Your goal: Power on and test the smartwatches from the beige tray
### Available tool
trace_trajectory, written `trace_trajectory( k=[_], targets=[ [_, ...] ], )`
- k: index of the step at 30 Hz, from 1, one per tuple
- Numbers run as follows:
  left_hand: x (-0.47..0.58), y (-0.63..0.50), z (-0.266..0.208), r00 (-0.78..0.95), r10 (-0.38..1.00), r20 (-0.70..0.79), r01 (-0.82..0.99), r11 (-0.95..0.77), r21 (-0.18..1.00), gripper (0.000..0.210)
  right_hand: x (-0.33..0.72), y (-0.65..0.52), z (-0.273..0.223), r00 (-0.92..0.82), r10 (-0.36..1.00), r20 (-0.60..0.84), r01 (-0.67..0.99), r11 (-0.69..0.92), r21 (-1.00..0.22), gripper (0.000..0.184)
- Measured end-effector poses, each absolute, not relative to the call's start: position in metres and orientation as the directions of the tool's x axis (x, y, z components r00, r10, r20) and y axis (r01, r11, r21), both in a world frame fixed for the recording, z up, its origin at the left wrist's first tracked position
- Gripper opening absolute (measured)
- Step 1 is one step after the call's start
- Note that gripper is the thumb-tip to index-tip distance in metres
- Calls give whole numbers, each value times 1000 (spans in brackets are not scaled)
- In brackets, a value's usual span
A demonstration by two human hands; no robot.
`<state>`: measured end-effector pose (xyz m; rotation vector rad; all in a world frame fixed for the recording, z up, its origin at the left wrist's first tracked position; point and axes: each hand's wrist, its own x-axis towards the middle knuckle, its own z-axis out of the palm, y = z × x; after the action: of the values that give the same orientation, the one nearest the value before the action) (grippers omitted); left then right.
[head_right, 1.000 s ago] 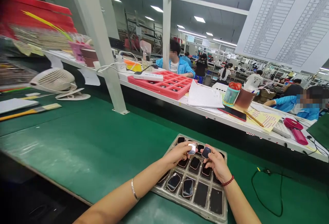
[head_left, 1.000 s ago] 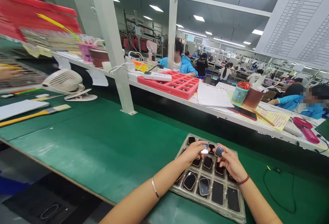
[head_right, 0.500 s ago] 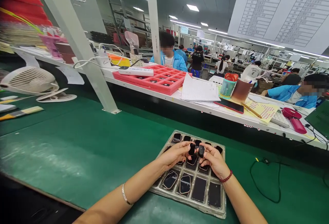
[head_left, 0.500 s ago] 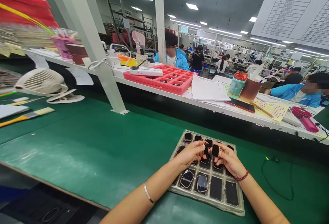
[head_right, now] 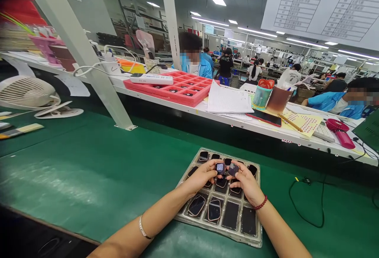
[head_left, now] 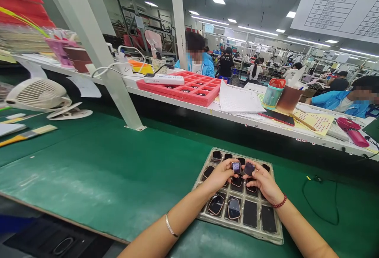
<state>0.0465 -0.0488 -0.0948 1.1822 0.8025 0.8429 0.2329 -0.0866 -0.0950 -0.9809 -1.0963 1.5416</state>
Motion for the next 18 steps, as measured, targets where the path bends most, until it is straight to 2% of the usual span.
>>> trace_trajectory(
  k=[5,18],
  targets=[
    [47,-52,-91,447,889,-96,-69,141,988,34,230,-86,-102,-188,982,-2,-117,-25,-993,35],
    [49,-55,-89,411,908,-78,-20,95,995,23,234,-86,-105,-178,984,5,-137,-20,-990,26]
  ],
)
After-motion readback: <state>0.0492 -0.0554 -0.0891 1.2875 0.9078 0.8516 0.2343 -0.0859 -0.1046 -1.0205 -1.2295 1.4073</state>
